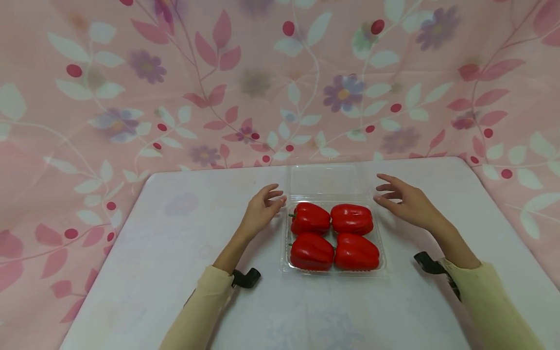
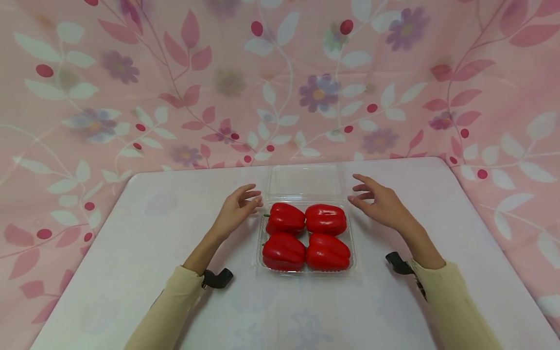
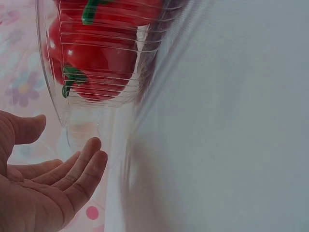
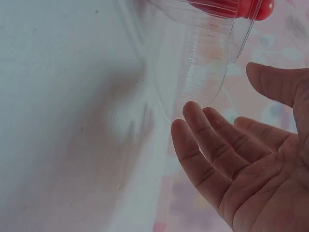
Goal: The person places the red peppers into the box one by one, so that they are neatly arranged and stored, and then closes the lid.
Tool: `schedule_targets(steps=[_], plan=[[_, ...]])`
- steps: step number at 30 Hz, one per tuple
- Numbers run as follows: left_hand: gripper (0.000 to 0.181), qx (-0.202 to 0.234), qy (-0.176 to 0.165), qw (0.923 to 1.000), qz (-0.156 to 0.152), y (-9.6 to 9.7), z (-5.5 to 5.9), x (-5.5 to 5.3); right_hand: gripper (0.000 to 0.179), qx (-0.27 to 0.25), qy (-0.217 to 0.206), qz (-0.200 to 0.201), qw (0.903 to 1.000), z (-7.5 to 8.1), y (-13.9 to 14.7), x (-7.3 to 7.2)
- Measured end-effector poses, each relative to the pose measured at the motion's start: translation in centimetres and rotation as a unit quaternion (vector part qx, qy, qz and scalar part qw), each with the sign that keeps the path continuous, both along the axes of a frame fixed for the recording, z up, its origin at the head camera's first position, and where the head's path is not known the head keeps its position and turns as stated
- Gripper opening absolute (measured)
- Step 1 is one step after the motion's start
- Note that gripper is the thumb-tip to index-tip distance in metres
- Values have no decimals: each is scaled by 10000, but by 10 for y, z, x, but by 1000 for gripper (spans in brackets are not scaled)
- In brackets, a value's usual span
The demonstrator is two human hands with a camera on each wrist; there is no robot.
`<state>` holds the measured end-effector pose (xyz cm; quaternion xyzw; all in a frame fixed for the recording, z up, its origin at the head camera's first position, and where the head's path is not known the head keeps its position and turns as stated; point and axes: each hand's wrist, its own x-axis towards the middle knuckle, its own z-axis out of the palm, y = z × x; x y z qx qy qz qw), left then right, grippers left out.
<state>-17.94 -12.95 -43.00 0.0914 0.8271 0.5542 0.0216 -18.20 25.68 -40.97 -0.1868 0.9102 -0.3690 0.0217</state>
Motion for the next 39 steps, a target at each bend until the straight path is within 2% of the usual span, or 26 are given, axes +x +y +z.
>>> schedule_targets(steps=[6, 9, 19, 25, 33, 39], plan=[[53, 1005, -522, 9935, 85, 4, -2, -9, 65, -98, -587, -282, 9978, 3, -5, -12], [52, 1318, -656, 9890, 164, 5, -4, -11, 65, -226, -787, -389, 9959, 5, -9, -14], [44, 1564, -785, 9840, 343, 9, -11, -16, 62, -822, -1261, -718, 9860, 4, -17, -20], [41, 1834, -778, 9788, 482, 10, -9, -16, 64, -947, -1294, -731, 9844, 3, -18, -21], [39, 2186, -617, 9723, 550, 10, -6, -19, 64, -1139, -1145, -942, 9824, 5, -19, -21], [37, 2395, -663, 9667, 620, 11, -4, -21, 65, -1175, -1013, -993, 9829, 2, -19, -23]])
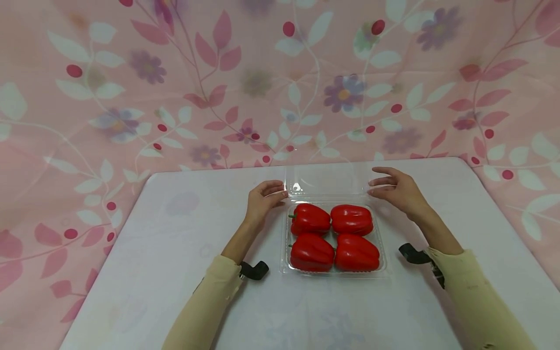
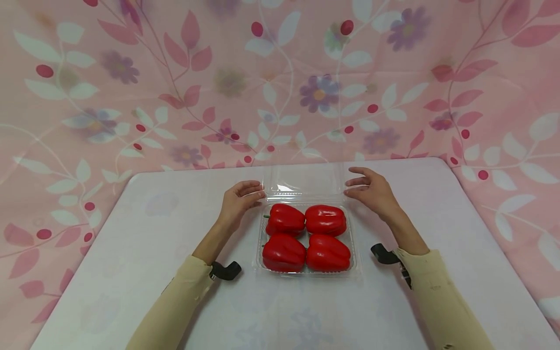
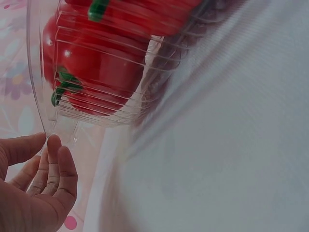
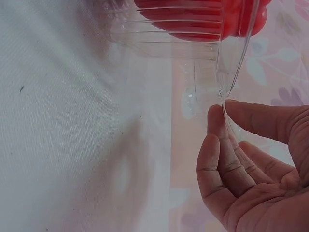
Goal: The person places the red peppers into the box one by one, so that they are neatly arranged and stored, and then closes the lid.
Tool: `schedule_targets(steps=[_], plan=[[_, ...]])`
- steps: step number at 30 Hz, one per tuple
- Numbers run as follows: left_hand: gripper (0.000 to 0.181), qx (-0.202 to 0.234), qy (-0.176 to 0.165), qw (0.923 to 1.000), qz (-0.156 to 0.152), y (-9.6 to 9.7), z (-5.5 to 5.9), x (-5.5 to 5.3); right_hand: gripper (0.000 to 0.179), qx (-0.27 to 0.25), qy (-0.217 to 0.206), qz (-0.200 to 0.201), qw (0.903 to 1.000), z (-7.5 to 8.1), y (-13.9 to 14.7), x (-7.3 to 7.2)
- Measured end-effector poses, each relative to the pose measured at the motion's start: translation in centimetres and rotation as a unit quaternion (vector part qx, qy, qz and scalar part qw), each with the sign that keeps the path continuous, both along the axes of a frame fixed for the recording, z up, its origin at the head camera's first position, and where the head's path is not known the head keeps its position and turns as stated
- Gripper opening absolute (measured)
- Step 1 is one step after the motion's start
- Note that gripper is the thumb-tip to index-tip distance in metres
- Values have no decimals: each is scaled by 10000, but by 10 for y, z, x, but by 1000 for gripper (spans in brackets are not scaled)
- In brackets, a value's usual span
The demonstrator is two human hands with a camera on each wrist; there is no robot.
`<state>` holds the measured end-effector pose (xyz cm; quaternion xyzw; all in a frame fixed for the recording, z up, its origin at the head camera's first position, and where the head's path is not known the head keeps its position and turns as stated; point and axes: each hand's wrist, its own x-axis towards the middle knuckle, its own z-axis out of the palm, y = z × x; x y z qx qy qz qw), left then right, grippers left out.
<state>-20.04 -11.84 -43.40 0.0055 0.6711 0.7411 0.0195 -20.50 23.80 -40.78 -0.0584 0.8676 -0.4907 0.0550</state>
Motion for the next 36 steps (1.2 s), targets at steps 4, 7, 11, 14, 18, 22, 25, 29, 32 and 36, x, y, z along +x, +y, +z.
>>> schedule_targets(steps=[4, 7, 11, 14, 18, 22, 25, 29, 32, 36], plan=[[36, 41, -19, 10000, 36, 0, 1, -1, 66, -73, 47, -16, 10000, -1, 1, 0], [37, 128, 4, 9999, 8, 0, 1, -2, 67, -92, 74, -9, 9999, 0, 2, 1], [36, 145, 49, 9999, -60, -2, 1, -1, 67, -171, 141, 63, 9997, 2, 3, 3], [35, 129, 75, 9998, -112, -2, 2, -1, 66, -321, 238, 113, 9991, 2, 4, 3], [39, 143, 138, 9996, -183, -1, 3, -1, 66, -485, 334, 135, 9982, 1, 4, 4], [45, 158, 297, 9992, -237, -1, 4, -2, 66, -586, 414, 145, 9973, 0, 4, 5], [49, 123, 413, 9987, -267, -1, 4, -3, 64, -671, 514, 179, 9963, -2, 4, 5], [52, -14, 578, 9977, -340, -1, 4, -2, 61, -819, 703, 246, 9939, -4, 5, 5], [53, -84, 695, 9968, -390, -1, 3, -2, 60, -871, 949, 352, 9911, -5, 5, 6], [52, -89, 840, 9956, -411, -2, 2, -2, 56, -742, 1180, 367, 9895, -6, 5, 7]])
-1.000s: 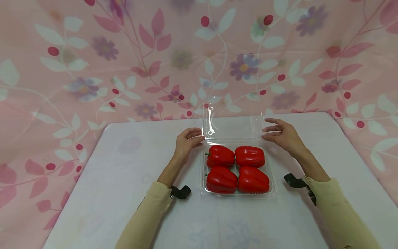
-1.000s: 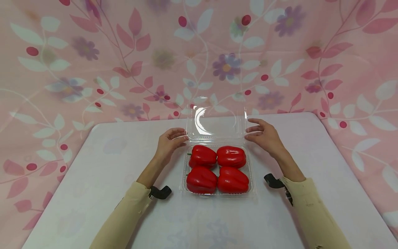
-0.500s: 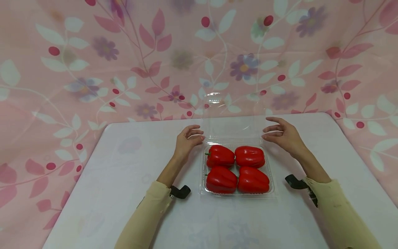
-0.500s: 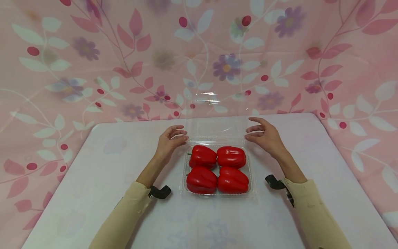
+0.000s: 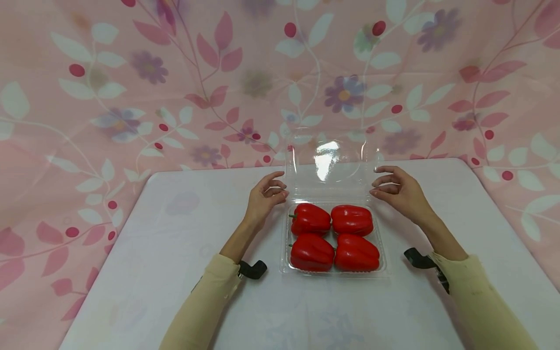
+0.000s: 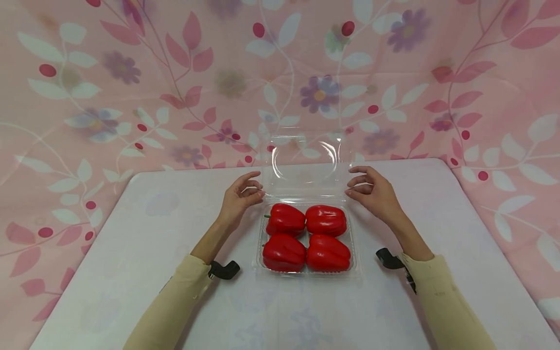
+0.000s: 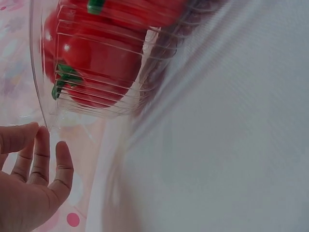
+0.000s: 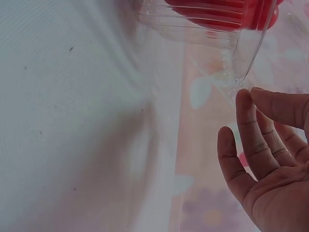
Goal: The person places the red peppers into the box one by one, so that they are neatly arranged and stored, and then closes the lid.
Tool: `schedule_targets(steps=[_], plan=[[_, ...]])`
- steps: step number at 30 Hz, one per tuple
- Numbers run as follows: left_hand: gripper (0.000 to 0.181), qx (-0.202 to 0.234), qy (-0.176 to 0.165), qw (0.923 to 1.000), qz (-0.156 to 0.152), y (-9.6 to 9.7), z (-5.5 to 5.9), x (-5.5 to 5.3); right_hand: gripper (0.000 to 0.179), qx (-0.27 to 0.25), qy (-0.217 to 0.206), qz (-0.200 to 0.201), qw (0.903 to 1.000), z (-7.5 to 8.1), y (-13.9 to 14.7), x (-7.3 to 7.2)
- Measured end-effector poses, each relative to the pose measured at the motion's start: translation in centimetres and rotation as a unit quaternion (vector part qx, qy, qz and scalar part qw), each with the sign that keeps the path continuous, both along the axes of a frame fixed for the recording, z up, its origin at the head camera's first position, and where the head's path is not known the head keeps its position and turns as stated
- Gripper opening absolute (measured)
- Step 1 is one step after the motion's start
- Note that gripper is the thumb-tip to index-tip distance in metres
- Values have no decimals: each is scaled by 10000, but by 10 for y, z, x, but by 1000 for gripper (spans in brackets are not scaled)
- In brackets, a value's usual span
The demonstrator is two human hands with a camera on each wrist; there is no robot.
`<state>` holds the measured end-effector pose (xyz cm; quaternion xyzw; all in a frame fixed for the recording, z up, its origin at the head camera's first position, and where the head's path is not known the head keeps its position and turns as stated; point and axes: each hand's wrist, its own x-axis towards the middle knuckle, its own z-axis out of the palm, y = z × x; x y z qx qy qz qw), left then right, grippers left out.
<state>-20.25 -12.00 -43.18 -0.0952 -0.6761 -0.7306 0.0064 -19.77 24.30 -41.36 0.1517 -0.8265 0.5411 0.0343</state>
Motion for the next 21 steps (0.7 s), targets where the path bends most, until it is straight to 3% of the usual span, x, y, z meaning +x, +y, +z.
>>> schedule_targets(steps=[7, 13, 21], plan=[[47, -77, 361, 9993, -61, -1, 0, 1, 48, 238, 180, -146, 9994, -2, -1, 2], [35, -498, 787, 9956, -62, -5, 3, 6, 39, 712, 715, -133, 9948, -2, 2, 6], [22, -887, 1227, 9882, -218, -8, 29, 29, 23, 1139, 1052, -162, 9878, 3, 5, 18]])
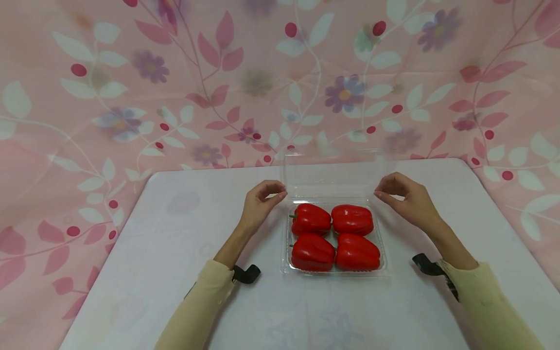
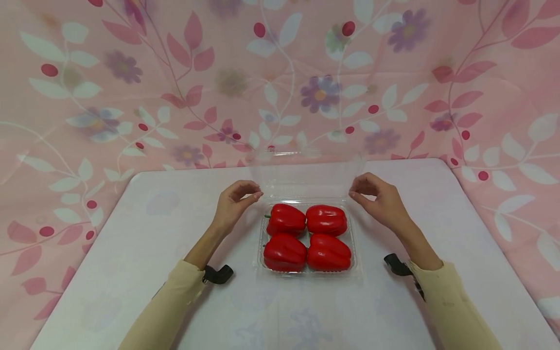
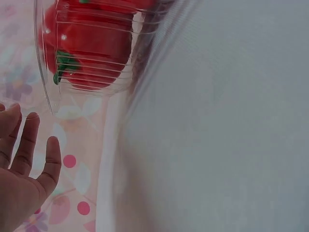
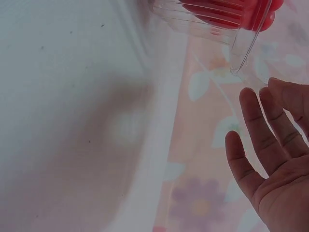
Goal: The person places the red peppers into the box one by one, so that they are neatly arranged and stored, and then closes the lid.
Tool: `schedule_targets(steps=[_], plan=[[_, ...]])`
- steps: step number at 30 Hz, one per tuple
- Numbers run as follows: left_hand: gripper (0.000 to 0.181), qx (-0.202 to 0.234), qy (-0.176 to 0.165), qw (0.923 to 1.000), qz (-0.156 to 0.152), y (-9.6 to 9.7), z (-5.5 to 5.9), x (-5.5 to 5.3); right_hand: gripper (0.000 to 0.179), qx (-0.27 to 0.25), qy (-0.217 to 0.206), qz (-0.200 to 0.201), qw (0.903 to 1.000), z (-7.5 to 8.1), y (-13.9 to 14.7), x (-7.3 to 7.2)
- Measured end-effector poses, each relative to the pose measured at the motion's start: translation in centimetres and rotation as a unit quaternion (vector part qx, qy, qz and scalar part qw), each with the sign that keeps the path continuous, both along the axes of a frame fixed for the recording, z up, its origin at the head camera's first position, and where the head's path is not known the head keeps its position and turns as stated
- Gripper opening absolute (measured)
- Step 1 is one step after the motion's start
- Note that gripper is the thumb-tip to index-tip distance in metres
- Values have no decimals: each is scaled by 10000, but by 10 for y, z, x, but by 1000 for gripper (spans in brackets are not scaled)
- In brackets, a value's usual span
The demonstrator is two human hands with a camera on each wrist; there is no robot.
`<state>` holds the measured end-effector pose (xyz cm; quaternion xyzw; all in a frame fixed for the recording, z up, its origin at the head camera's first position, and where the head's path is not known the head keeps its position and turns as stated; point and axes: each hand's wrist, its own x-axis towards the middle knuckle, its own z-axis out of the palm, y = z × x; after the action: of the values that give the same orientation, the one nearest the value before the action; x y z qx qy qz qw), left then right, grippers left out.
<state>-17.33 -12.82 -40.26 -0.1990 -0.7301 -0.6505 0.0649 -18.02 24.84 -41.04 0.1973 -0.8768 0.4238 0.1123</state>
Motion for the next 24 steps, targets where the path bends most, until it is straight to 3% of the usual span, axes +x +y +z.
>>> schedule_targets(steps=[8, 14, 18, 21, 24], plan=[[17, -404, 417, 9983, -14, -5, 3, 9, 29, 268, 435, 268, 9983, -3, 5, 8], [19, -924, 664, 9935, -2, -10, 4, 20, 34, 638, 301, 389, 9967, 0, 12, 20], [21, -1175, 751, 9902, -57, -15, -10, 19, 37, 810, 218, 596, 9947, 1, 15, 25], [22, -1314, 776, 9883, 7, -18, -24, 17, 41, 947, 347, 735, 9922, -1, 18, 27], [22, -1466, 712, 9866, 82, -20, -31, 19, 45, 1056, 463, 849, 9897, -3, 20, 29]])
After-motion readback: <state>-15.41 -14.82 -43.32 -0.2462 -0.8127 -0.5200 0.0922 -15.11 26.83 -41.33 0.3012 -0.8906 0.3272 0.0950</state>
